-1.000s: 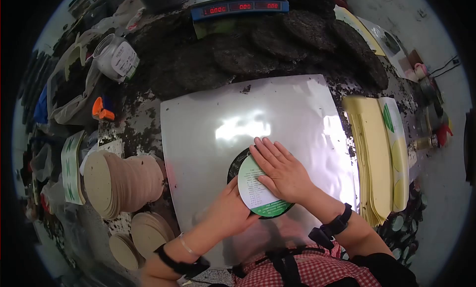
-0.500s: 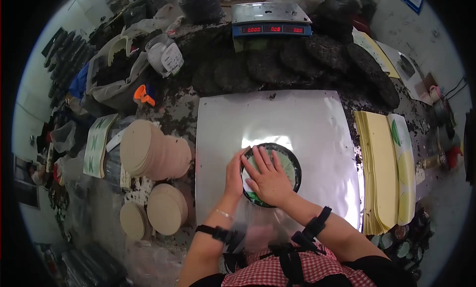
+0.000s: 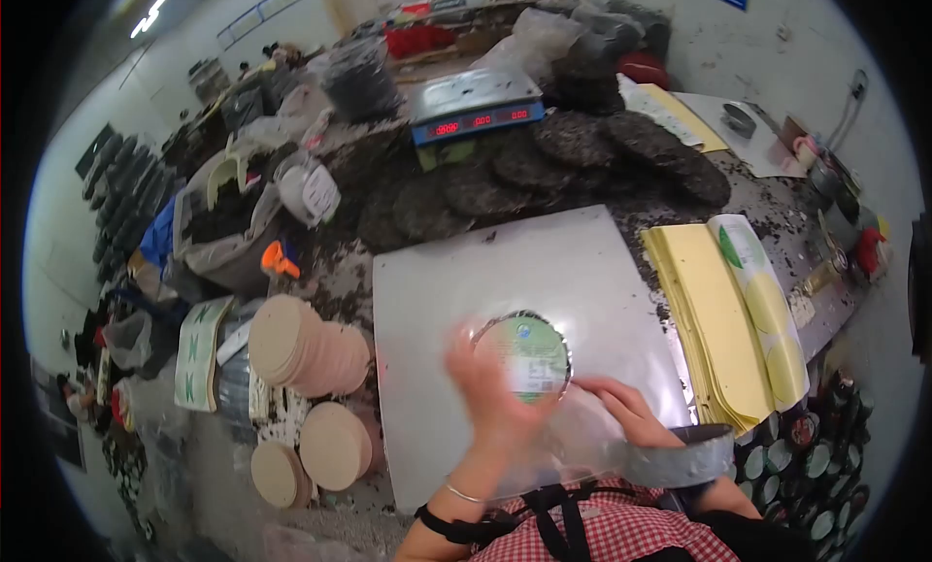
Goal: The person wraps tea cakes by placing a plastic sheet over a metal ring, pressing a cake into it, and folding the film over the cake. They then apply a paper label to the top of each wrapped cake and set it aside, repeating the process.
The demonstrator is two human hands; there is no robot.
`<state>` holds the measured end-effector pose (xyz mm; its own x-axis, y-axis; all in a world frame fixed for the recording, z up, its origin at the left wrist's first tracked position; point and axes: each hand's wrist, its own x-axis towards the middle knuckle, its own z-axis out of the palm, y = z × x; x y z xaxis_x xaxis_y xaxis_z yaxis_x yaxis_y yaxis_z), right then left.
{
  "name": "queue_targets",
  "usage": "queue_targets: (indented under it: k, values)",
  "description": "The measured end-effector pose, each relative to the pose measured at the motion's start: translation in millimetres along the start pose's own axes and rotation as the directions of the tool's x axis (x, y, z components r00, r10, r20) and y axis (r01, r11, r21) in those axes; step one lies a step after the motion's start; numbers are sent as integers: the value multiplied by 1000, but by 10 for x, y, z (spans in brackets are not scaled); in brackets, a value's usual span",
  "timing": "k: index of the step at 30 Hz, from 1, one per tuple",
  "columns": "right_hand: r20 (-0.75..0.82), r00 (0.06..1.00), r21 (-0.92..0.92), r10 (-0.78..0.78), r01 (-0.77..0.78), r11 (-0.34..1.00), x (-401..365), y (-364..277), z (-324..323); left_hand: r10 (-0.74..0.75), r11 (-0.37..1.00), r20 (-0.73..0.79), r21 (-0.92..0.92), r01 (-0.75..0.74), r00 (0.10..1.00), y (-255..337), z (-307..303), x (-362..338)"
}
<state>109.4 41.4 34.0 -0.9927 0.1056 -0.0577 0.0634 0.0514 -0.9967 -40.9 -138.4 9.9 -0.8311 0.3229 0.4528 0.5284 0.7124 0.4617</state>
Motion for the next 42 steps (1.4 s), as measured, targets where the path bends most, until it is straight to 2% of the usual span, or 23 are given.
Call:
queue_targets:
  k: [1, 3, 4, 5, 7, 11, 12, 14, 15, 17, 18, 19, 22, 24, 25, 27, 29, 31, 33, 36, 40, 41, 42]
  values:
    - [-106, 994, 40, -11, 15, 999, -453, 271, -36, -137, 990, -96, -32, 135, 986, -232, 68, 96]
    - [-230, 969, 116, -86, 115, 987, -1353, 798, 37, -361, 716, 195, -569, 405, 912, -49, 298, 12]
    - [-252, 958, 160, -136, 179, 971, -1712, 924, 243, -382, 119, 551, -766, 631, 742, 114, 406, -63]
    - [-337, 941, 165, -29, 89, 982, -1960, 1118, 362, -10, 336, 608, -746, 576, 794, 688, 201, -67]
    - [-496, 833, 261, 246, -127, 957, -2397, 1411, 516, 414, 510, 606, -772, 379, 679, 1426, -218, -244]
    - [-509, 682, 602, 526, -155, 784, -2714, 883, 468, 765, 350, 575, -749, 562, 290, 1934, 128, -564]
    - [-479, 679, 679, 556, -115, 725, -2707, 679, 472, 468, 713, 620, -686, 146, 630, 1846, 475, -511]
    - [-429, 753, 734, 498, -30, 678, -2787, 273, 420, 402, 846, 503, -524, -100, 765, 1816, 841, -664]
    - [-540, 670, 520, 509, -210, 828, -2785, 24, 317, 402, 850, 528, -518, -91, 748, 1789, 1007, -812]
    - [-651, 502, 665, 570, 13, 747, -2661, -276, 95, 551, 805, 381, -477, -353, 742, 1740, 1302, -1131]
    - [-715, 473, 629, 514, 115, 769, -2637, -313, -37, 535, 789, 412, -555, -263, 738, 1640, 1425, -1116]
    - [-812, 412, 512, 414, 161, 844, -2570, -361, -142, 409, 745, 534, -664, 68, 740, 1572, 1428, -1055]
    - [-872, 426, 254, 242, -28, 967, -2060, -539, -403, 103, 383, 867, -486, 785, 487, 1005, 1170, -635]
    - [-586, 810, -398, 25, -315, 861, -1498, -579, -483, 141, -226, 897, -382, 896, 418, 148, 984, -197]
    - [-357, 898, -620, 259, -435, 653, -1135, -708, -393, 176, -340, 886, -354, 871, 429, -65, 644, 198]
    - [89, 942, -809, 322, -120, 576, -388, -418, -74, 177, -463, 863, -352, 814, 474, 52, -8, 770]
    - [330, 820, -851, 468, 43, 524, 267, -159, 238, 105, -23, 728, -679, 734, 677, 432, -410, 1133]
    - [316, 939, -870, 134, 231, 435, 640, 299, 554, 308, 226, 801, -585, 779, 513, 864, -488, 1124]
    - [399, 908, -834, 124, 304, 461, 501, 392, 752, 460, 206, 840, -416, 886, 288, 1061, -185, 778]
    - [569, 796, -703, 205, 342, 623, 74, -64, 635, 536, 215, 830, -313, 925, 156, 839, 844, -201]
    - [622, 603, -661, 500, 61, 748, 85, -735, 164, 527, 460, 688, -725, 513, 499, 587, 645, -513]
    - [367, 913, -499, 177, 33, 866, -22, -611, 81, 516, 540, 590, -787, 299, 621, 446, 404, -515]
    - [14, 981, -372, -194, 185, 909, -134, -488, 0, 506, 620, 474, -781, 79, 721, 265, 176, -552]
